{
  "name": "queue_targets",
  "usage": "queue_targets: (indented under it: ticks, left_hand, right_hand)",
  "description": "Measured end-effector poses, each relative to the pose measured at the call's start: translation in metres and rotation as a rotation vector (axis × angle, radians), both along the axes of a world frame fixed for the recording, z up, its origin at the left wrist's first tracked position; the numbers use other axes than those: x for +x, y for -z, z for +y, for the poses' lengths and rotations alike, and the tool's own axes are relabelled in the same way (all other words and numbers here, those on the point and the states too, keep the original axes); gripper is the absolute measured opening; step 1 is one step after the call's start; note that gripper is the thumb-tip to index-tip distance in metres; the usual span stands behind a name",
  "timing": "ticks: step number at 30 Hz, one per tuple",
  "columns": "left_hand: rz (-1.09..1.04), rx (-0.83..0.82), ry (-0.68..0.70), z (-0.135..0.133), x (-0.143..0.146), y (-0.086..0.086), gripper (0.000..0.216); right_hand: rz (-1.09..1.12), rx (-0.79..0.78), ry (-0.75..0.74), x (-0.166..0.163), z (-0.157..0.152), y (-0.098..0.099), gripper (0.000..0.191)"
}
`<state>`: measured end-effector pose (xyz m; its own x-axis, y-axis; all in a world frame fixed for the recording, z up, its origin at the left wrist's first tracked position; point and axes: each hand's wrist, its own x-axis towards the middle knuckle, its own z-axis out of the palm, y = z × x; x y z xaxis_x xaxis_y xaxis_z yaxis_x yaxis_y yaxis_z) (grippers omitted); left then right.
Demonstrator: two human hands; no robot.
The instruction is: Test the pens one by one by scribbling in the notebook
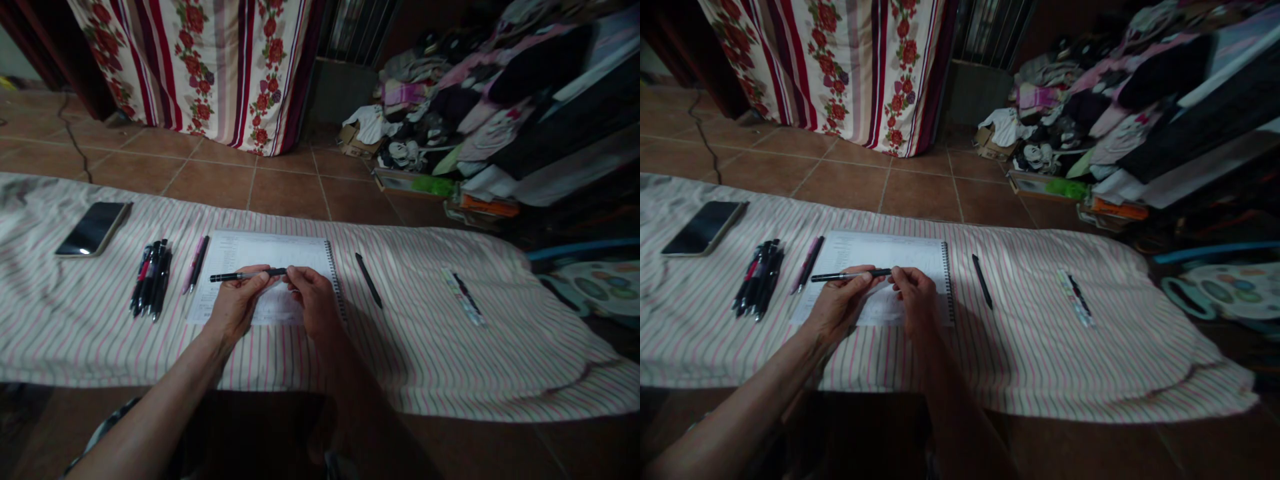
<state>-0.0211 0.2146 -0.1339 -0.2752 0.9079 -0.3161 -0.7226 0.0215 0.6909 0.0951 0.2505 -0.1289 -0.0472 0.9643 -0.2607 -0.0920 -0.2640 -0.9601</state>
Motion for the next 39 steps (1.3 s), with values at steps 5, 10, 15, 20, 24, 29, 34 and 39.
queue_targets:
  ticks: [5,10,15,20,24,29,34,39]
  left_hand:
    - [-0.019,-0.04,-0.02,0.0,0.0,0.0,0.018]
    - [-0.01,-0.032,-0.024,0.0,-0.001,0.0,0.019]
    - [0.0,0.002,0.001,-0.001,-0.001,-0.002,0.022]
    - [0.016,0.005,0.01,-0.001,-0.001,-0.002,0.024]
    - [0.011,0.006,0.003,-0.001,-0.001,-0.001,0.023]
    - [-0.005,0.0,-0.015,0.001,-0.003,0.002,0.023]
    - [0.006,0.038,0.001,0.0,-0.005,0.005,0.025]
    - [0.031,0.031,0.018,-0.002,-0.002,0.001,0.028]
  right_hand:
    - [0.02,0.071,0.027,-0.002,0.002,0.005,0.024]
    - [0.073,-0.009,-0.021,-0.002,-0.001,0.001,0.031]
    - [0.031,-0.083,-0.059,-0.001,-0.001,0.0,0.038]
    - [0.007,0.019,-0.053,0.0,0.002,0.005,0.035]
    - [0.006,0.086,-0.022,-0.001,0.003,0.008,0.024]
    - [0.116,0.065,-0.057,-0.002,0.001,0.004,0.026]
    - [0.149,-0.04,-0.051,-0.001,-0.001,-0.003,0.036]
    - [0.045,-0.004,-0.065,0.0,0.001,0.001,0.039]
